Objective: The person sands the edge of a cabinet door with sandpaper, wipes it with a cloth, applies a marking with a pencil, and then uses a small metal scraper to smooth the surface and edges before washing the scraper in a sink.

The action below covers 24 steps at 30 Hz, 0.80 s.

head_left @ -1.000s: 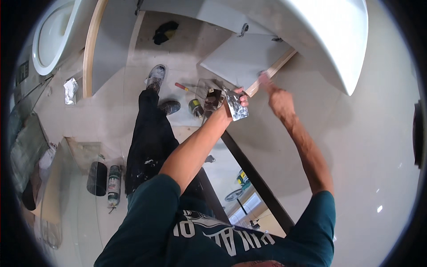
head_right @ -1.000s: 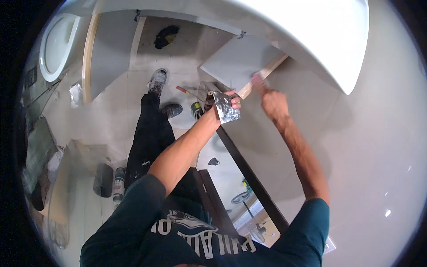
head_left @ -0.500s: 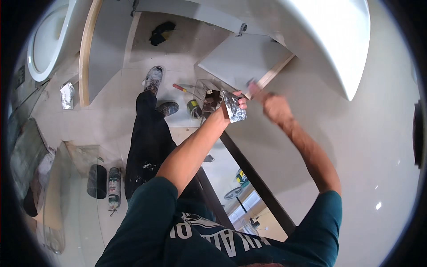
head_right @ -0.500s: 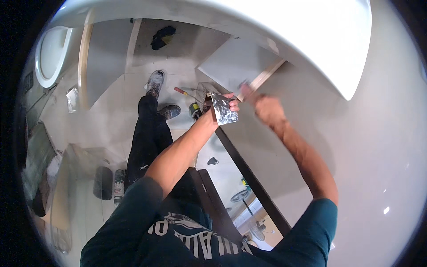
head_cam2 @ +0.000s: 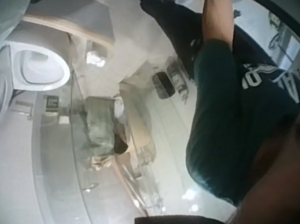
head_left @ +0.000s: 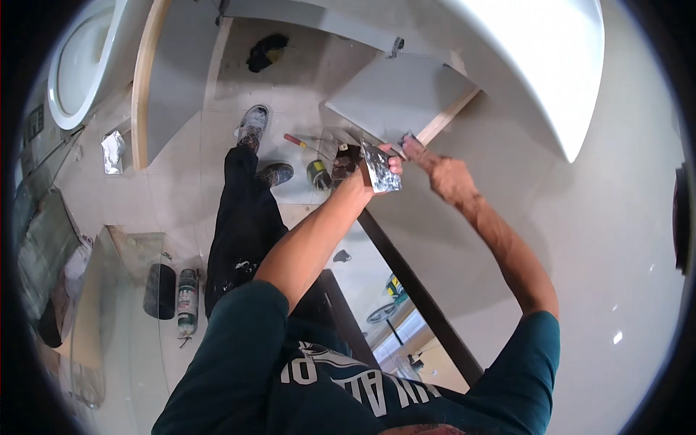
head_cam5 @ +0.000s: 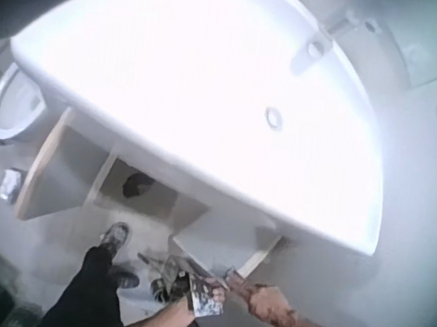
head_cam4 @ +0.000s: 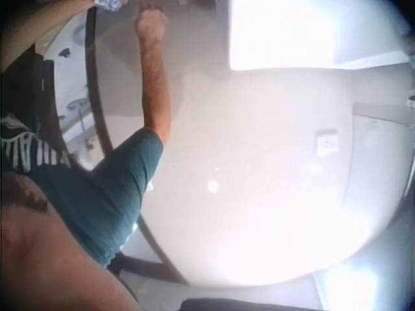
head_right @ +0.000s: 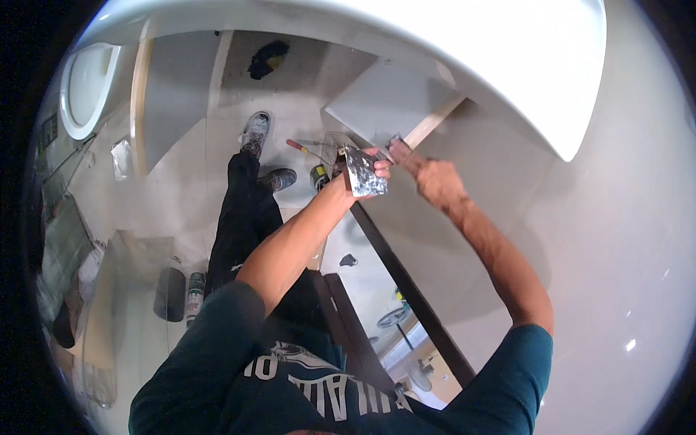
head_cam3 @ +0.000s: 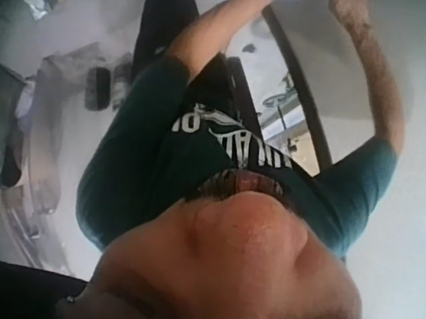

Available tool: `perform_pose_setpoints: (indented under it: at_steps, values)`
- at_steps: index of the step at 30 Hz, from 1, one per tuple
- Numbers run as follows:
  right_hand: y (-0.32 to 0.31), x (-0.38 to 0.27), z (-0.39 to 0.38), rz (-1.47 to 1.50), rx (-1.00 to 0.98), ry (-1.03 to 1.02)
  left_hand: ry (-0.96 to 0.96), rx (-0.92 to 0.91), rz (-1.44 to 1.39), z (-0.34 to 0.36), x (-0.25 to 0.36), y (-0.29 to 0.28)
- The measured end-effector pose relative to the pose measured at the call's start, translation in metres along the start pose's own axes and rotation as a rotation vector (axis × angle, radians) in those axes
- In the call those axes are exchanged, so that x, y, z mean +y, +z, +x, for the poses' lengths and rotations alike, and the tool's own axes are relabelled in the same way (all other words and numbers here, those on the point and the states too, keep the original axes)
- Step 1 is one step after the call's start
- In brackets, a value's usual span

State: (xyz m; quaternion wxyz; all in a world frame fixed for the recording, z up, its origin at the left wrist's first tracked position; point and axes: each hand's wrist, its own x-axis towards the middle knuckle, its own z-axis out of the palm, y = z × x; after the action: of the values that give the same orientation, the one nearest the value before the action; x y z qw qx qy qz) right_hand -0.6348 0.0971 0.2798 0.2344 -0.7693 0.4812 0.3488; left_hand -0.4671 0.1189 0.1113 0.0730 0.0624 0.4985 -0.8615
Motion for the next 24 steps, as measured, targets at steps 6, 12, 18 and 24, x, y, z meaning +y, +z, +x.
perform_pose_setpoints:
  at_steps: [6, 12, 18, 24]
  values:
    - [-0.007, -0.016, 0.008, 0.020, -0.094, 0.166, 0.059, -0.009, 0.006, -0.004, -0.003, 0.004]
    - [0.009, -0.012, 0.000, 0.104, 0.083, 0.220, 0.045, 0.041, 0.019, -0.001, -0.003, -0.002]
    - [-0.008, -0.022, 0.001, 0.001, 0.062, 0.116, -0.078, -0.135, 0.041, 0.001, 0.011, -0.009]
    - [0.000, -0.025, 0.002, 0.027, 0.033, 0.145, 0.020, -0.142, 0.124, 0.002, 0.007, -0.011]
